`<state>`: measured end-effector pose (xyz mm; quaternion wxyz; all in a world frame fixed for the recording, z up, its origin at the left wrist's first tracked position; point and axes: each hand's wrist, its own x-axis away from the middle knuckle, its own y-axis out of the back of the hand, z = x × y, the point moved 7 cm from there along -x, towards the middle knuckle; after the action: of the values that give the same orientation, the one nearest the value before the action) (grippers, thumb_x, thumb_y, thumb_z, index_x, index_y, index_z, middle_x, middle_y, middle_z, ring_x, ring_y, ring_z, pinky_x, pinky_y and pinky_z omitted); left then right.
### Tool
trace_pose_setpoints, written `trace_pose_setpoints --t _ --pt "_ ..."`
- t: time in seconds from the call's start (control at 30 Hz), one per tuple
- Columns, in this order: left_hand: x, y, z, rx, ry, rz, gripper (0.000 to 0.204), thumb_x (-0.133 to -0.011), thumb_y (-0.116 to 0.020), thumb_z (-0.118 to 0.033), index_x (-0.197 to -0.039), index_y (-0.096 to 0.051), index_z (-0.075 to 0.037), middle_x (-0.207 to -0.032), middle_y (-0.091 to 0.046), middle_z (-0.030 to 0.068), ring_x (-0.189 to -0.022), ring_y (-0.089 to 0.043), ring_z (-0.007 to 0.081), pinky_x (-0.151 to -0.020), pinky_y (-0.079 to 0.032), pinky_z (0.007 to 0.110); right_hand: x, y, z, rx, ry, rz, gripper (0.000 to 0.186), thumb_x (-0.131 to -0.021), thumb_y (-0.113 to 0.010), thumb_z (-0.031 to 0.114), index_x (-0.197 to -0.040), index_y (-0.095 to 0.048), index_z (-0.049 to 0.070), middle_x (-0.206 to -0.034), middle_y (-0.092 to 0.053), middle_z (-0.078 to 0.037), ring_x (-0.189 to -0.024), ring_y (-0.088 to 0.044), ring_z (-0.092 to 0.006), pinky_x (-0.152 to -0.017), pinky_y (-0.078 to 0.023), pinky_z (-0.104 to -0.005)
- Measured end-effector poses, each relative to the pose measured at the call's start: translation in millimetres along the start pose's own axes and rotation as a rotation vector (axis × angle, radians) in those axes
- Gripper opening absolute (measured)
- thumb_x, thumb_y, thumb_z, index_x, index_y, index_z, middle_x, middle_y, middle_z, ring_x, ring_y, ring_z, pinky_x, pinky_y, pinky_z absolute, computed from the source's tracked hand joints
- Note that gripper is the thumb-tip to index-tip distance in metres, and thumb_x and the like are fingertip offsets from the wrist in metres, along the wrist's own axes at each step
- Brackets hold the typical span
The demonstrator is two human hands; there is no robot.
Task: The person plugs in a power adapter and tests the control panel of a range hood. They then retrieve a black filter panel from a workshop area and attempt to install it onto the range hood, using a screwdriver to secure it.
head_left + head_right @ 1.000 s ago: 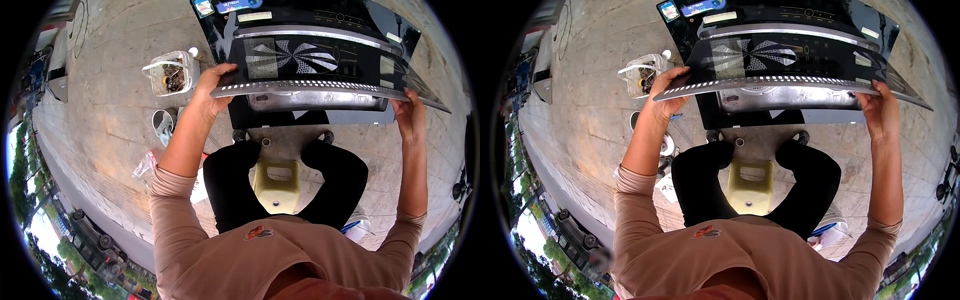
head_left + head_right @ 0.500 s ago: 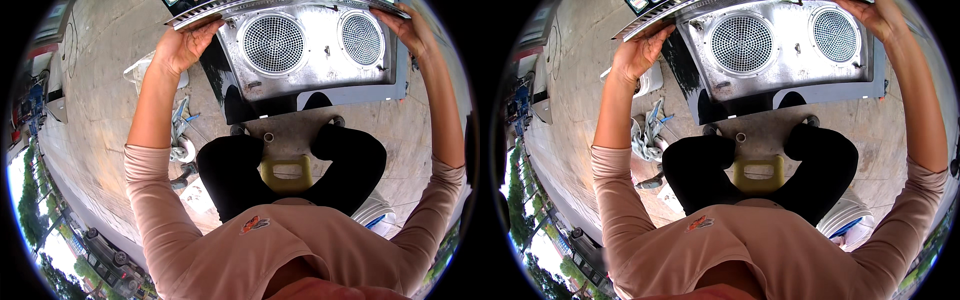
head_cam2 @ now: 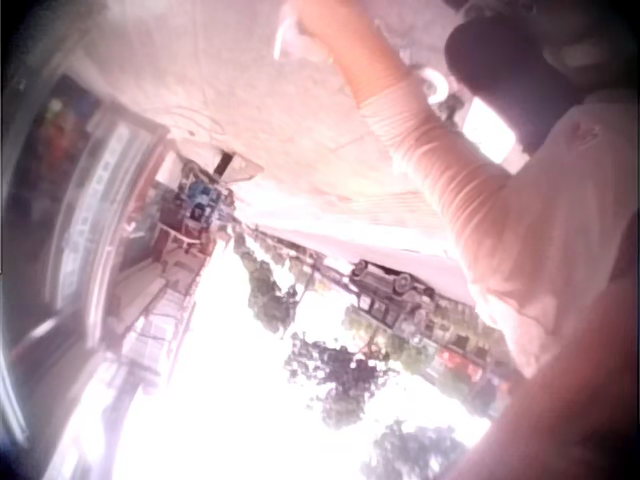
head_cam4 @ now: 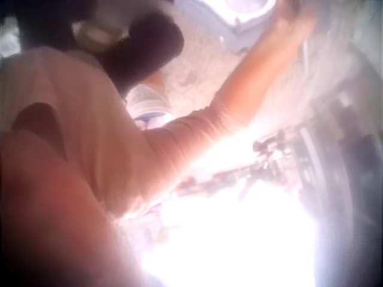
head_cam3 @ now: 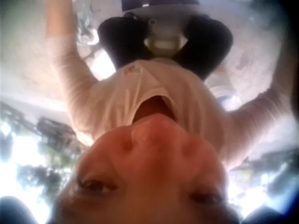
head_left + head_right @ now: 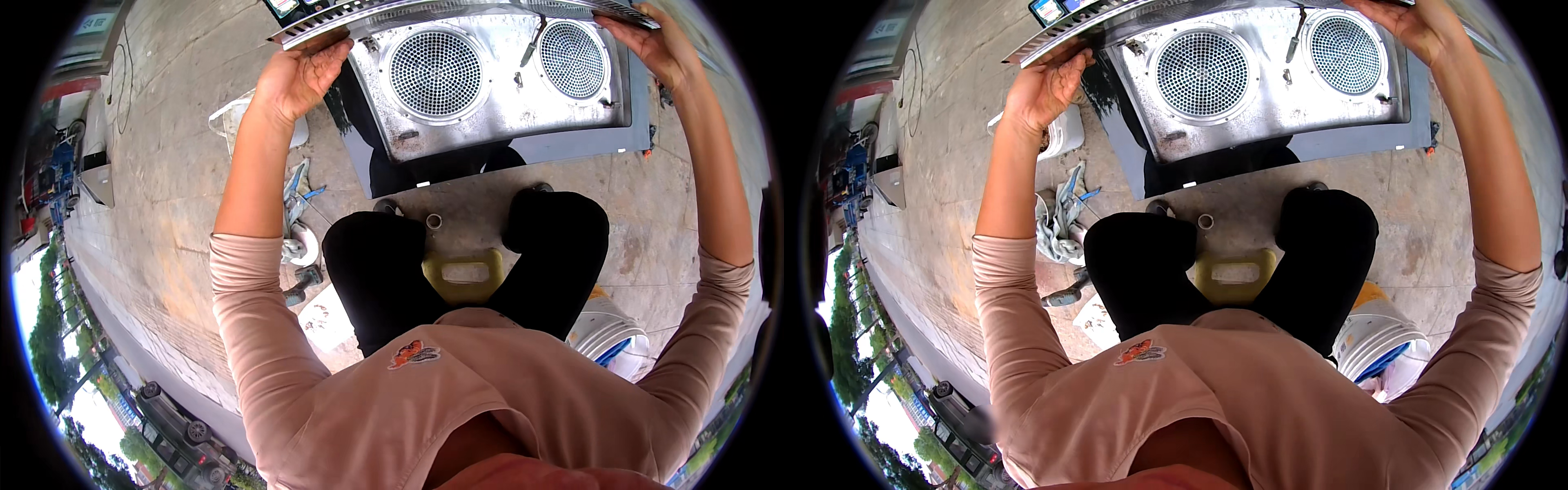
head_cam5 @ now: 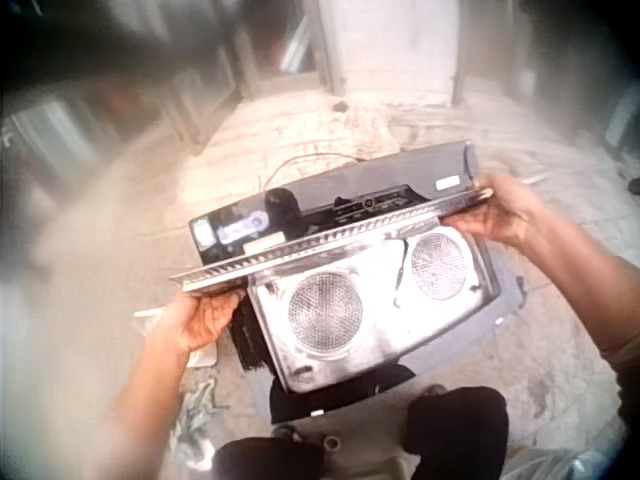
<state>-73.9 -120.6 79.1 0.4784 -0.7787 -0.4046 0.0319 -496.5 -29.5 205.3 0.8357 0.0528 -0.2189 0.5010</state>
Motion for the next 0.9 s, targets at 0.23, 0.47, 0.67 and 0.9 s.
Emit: trace_pose_setpoints --t 0.23,0.47,0.67,0.9 --pt "-29 21 6 -0.039 -0.045 -0.122 0.039 -0.102 -0.031 -0.018 -0.115 -0.053 0.011 -0.102 -0.066 0.0246 -0.09 -0.07 0.0308 -0.076 -0.062 0.035 -68 30 -38 -0.037 -0.079 0.169 0.044 -0.097 -0.04 0.013 -0.122 -0.036 -0.024 -0.12 -0.049 -0.041 -0.11 -0.058 -0.0457 -0.092 -0.056 -0.0414" --pt "-42 46 -7 -0.03 -0.06 -0.114 0.04 -0.103 -0.035 -0.024 -0.113 -0.055 0.009 -0.102 -0.067 0.0217 -0.088 -0.07 0.0282 -0.075 -0.062 0.034 -94 11 -43 0.01 -0.022 0.183 0.041 -0.098 -0.039 0.012 -0.118 -0.039 -0.023 -0.115 -0.054 -0.039 -0.105 -0.062 -0.0438 -0.091 -0.057 -0.0408" --pt "-55 64 1 -0.017 -0.087 -0.213 0.04 -0.101 -0.041 -0.028 -0.113 -0.057 0.008 -0.102 -0.067 0.0216 -0.086 -0.07 0.0268 -0.073 -0.062 0.033 -101 -2 -40 0.001 -0.004 0.029 0.027 -0.086 -0.044 0.013 -0.098 -0.054 -0.009 -0.095 -0.064 -0.024 -0.086 -0.068 -0.0345 -0.084 -0.057 -0.0429" --pt "-65 84 3 -0.011 -0.113 -0.229 0.039 -0.102 -0.036 -0.024 -0.112 -0.056 0.008 -0.101 -0.067 0.0197 -0.089 -0.07 0.0278 -0.076 -0.061 0.034 -125 -3 -66 0.015 -0.063 0.011 0.028 -0.085 -0.044 0.015 -0.097 -0.054 -0.008 -0.089 -0.065 -0.022 -0.081 -0.068 -0.0341 -0.076 -0.059 -0.0426"
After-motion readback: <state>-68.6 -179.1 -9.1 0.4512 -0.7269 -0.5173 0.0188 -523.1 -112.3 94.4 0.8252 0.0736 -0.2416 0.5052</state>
